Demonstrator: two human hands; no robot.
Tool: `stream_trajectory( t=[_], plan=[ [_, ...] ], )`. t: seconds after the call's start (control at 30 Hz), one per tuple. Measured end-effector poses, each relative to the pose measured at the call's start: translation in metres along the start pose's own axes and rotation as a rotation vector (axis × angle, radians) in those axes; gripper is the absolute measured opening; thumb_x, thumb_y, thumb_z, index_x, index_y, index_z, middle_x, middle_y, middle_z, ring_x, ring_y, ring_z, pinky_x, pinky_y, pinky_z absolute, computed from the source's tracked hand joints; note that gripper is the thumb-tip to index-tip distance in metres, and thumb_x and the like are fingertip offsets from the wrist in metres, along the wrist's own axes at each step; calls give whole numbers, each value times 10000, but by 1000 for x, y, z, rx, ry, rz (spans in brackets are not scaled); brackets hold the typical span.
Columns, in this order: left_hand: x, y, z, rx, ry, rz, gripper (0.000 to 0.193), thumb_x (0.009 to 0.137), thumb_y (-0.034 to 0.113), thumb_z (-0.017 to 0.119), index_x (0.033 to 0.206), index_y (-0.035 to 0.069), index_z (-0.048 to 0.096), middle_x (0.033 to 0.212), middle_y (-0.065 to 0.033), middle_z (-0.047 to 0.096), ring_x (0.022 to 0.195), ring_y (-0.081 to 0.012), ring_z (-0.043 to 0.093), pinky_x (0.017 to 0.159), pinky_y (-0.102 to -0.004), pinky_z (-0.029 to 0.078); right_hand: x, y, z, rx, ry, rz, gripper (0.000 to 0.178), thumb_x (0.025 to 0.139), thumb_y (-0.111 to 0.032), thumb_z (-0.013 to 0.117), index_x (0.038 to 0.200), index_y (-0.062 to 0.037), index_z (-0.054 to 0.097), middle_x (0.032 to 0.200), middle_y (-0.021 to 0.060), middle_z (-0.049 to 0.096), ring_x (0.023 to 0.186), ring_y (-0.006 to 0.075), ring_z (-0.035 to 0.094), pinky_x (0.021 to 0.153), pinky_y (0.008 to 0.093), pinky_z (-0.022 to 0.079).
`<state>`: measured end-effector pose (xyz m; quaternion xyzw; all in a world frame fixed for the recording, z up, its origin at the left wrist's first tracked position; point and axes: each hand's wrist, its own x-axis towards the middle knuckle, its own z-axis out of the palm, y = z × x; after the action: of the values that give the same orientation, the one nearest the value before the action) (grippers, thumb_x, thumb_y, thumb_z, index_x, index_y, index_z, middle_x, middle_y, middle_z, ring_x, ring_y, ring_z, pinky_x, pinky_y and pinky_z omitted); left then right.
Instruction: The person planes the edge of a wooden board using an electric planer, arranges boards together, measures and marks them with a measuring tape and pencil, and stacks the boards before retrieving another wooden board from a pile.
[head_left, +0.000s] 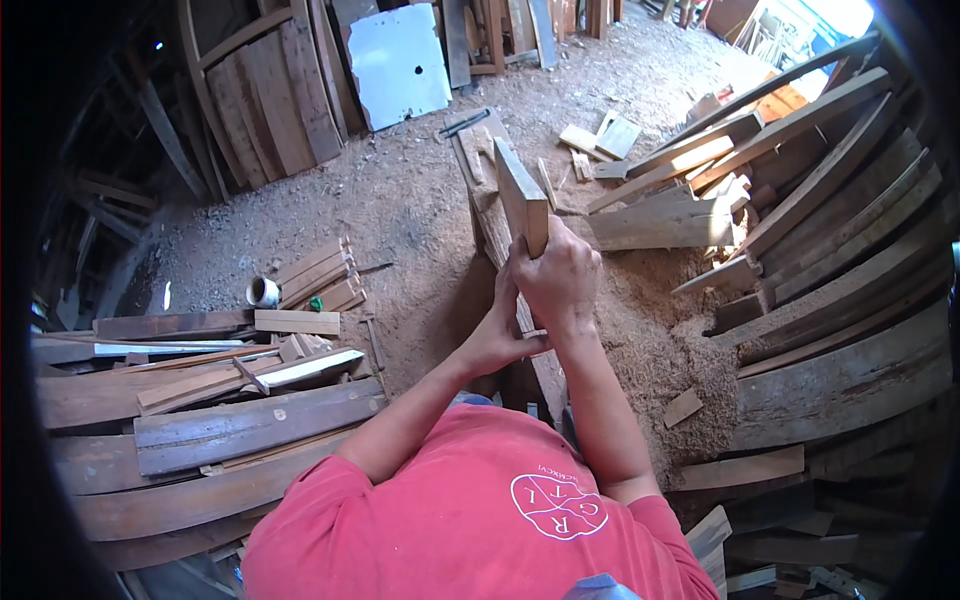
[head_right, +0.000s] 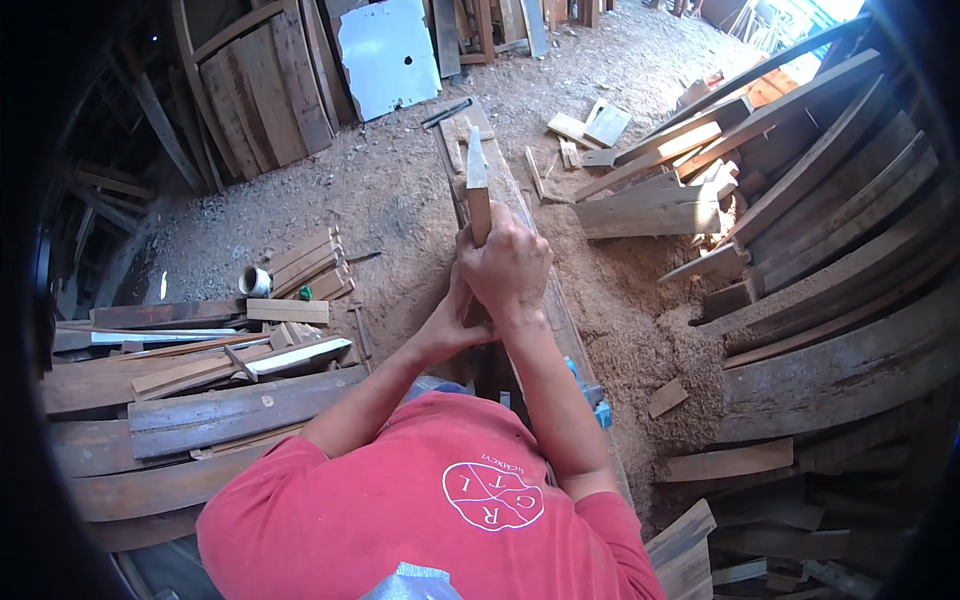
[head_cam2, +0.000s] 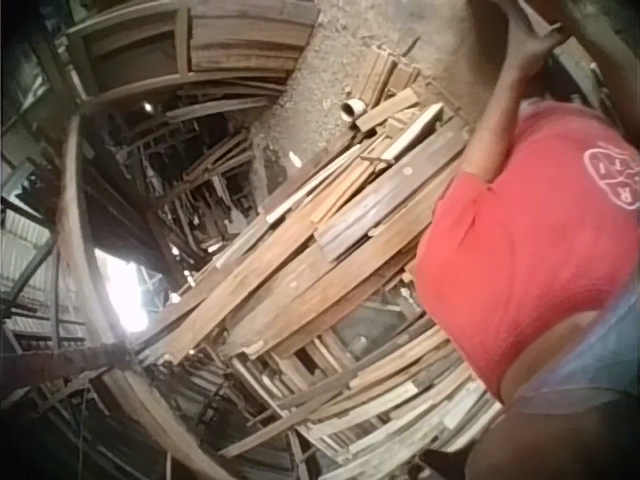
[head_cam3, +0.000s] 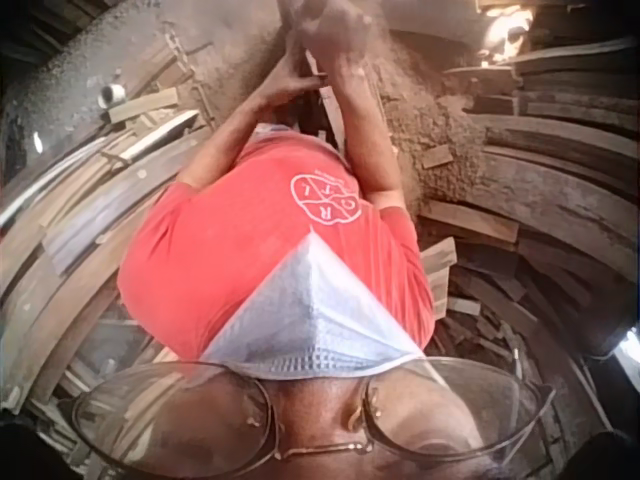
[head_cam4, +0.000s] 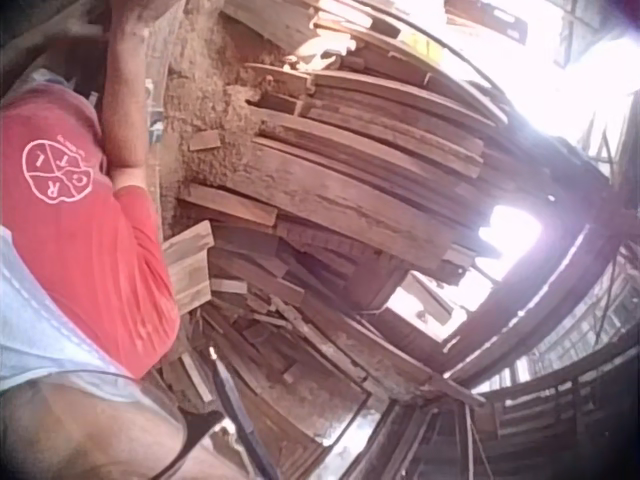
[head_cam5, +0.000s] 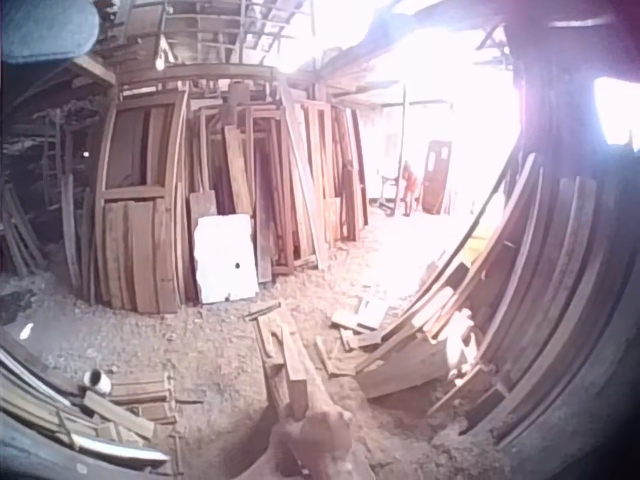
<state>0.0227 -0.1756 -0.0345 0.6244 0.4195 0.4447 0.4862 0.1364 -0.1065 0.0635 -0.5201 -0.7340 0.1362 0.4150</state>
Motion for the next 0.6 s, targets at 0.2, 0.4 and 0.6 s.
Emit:
stream_trajectory(
  t=[0.2, 0.4, 0.6],
  plan=[
    [-13, -29, 31, 213, 115, 81, 1255, 750, 204, 833, 1611, -36, -47, 1664, -307, 6, 1573, -449, -4, 1294, -474, 60, -31, 0, -25, -158, -192, 32, 300, 901, -276, 699, 1063, -23, 709, 800, 228, 718, 764, 424, 719, 720, 502, 571],
    [-105, -180, 110, 438, 89, -19, 1400, 692, 373, 921, 1600, -57, -54, 1632, -382, -96, 1538, -548, 48, 1250, -509, 273, -135, 79, -7, 81, -208, 52, 602, 812, -201, 840, 1320, 26, 610, 1026, 266, 729, 868, 396, 729, 813, 443, 586],
    [-113, -216, 152, 627, 97, -189, 1368, 706, 301, 902, 1613, -30, -66, 1646, -371, -48, 1536, -546, 74, 1238, -498, 306, -184, 156, 62, -54, -421, 561, 802, 812, -247, 834, 1464, 39, 464, 1029, 342, 700, 965, 494, 694, 863, 530, 555]
  ],
)
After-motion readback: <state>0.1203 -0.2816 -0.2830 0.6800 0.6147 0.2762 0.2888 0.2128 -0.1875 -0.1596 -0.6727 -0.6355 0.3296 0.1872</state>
